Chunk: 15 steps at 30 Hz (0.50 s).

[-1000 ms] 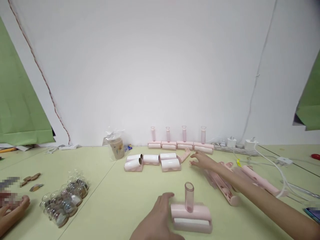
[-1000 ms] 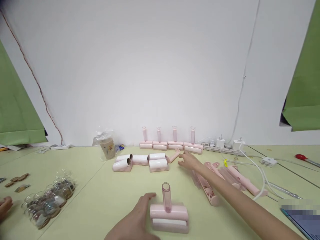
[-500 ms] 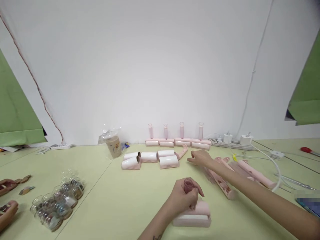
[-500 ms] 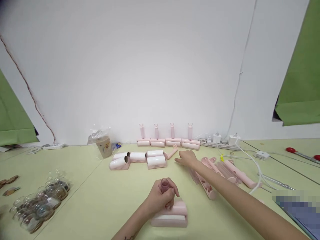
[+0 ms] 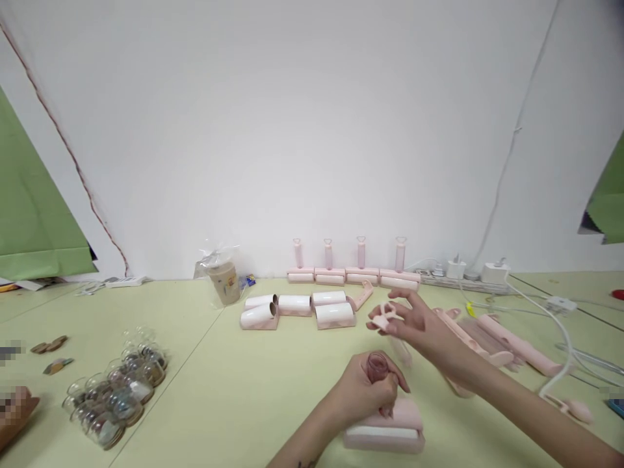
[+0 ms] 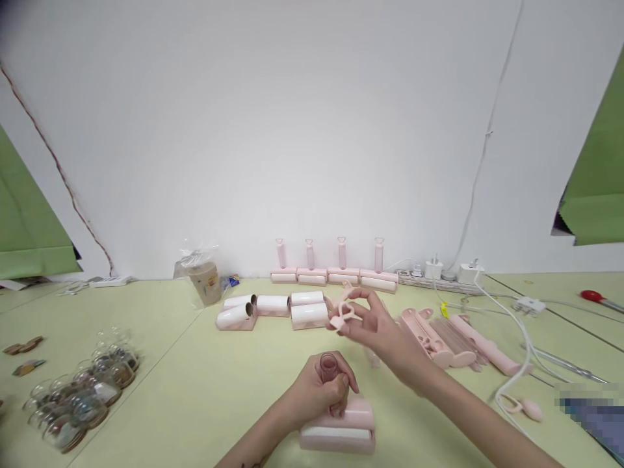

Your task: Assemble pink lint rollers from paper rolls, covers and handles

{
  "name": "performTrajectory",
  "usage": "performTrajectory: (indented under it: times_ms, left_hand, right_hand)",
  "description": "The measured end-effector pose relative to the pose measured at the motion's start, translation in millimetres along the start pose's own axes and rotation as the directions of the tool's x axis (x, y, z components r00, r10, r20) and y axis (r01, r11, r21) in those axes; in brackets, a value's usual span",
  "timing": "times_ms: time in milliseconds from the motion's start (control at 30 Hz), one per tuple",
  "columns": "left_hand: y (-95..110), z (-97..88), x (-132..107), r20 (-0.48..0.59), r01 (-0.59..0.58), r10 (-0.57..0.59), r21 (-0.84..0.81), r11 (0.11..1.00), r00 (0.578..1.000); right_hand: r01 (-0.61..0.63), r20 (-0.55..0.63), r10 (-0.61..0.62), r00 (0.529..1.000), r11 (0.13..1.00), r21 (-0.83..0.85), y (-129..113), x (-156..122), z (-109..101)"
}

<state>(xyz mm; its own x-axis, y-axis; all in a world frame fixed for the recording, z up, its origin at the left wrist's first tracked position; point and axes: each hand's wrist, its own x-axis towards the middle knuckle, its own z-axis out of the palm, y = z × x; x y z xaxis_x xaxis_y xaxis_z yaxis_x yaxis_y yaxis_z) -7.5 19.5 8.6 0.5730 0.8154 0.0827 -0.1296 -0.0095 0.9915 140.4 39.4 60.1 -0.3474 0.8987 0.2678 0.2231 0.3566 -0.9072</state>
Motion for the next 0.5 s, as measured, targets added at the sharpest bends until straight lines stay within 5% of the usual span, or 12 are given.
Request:
performTrajectory:
  times_ms: [100,233,500]
  left_hand:
    - [-2.5,-1.3,-0.3,0.006,0.007,-0.007,0.012,1.000,1.000]
    - [-4.7,-4.0,-0.4,0.005,0.008,-0.008,0.026,1.000,1.000]
    - [-2.1,-3.5,-1.7,0.001,0.001,-0.001,0.054,0.999,1.000]
  right_hand:
    - [0.068,0.123,-0.079,0.989,0.994,0.088,-16.0,-21.7,9.6]
    - [0.151,0.144,-0.129,0.981,0.975,-0.161,-26.1,-26.9,13.1]
    - [0.037,0.114,-0.005,0.994,0.960,-0.278,-34.7,-25.1,15.5]
